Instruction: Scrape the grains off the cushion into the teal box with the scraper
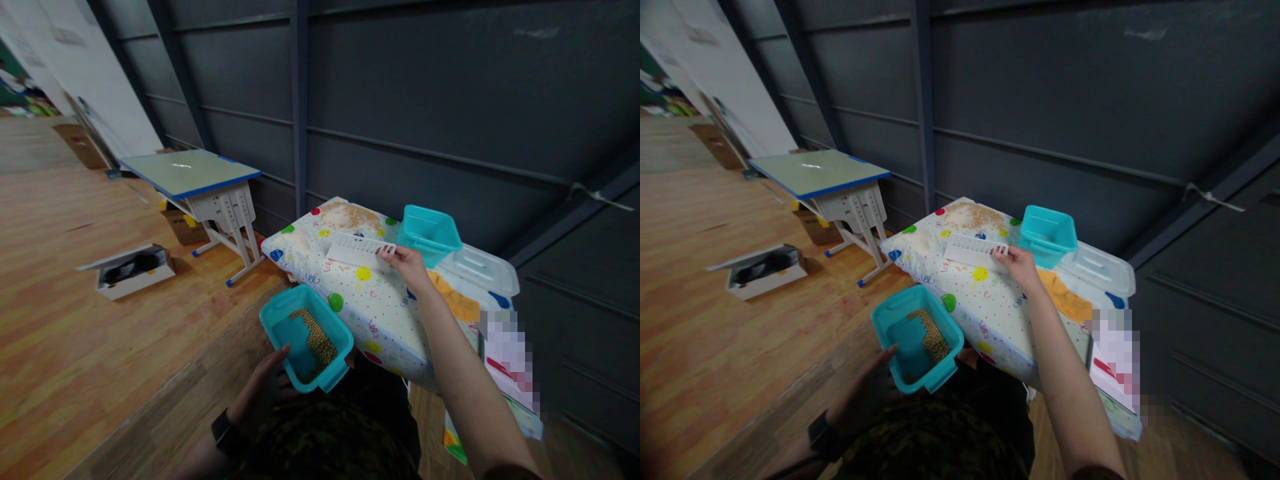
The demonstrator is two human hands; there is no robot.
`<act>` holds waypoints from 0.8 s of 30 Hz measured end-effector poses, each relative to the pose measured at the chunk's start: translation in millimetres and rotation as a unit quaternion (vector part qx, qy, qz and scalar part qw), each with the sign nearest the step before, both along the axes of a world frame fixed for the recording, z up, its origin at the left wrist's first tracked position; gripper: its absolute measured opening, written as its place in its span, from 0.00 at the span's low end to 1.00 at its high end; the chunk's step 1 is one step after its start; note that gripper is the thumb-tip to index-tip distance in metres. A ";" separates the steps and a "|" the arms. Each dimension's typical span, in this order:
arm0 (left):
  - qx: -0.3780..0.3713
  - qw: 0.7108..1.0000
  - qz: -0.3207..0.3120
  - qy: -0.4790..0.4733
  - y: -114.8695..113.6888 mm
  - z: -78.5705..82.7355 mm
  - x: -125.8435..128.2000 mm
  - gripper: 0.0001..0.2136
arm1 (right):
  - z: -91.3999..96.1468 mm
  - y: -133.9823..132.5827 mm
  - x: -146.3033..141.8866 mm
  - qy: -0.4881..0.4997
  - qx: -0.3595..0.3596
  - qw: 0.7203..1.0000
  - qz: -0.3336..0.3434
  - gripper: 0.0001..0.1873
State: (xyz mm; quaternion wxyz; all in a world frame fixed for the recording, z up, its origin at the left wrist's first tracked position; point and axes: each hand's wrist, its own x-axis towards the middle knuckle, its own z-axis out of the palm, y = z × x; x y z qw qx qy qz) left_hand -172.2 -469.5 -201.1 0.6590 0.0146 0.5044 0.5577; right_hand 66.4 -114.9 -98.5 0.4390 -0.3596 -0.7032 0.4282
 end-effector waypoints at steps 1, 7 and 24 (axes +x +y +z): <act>0.005 1.000 -0.004 -0.001 -0.3 -0.6 -0.4 0.28 | 0.9 -0.5 0.4 -0.007 -0.004 1.000 0.005 0.33; 0.010 1.000 -0.002 0.008 -2.0 -5.5 -1.3 0.33 | 3.0 -3.5 3.3 0.006 -0.031 0.999 0.009 0.34; 0.019 0.999 0.030 0.017 -3.3 -1.9 3.9 0.31 | 6.0 -2.2 12.0 -0.011 -0.073 0.997 0.027 0.34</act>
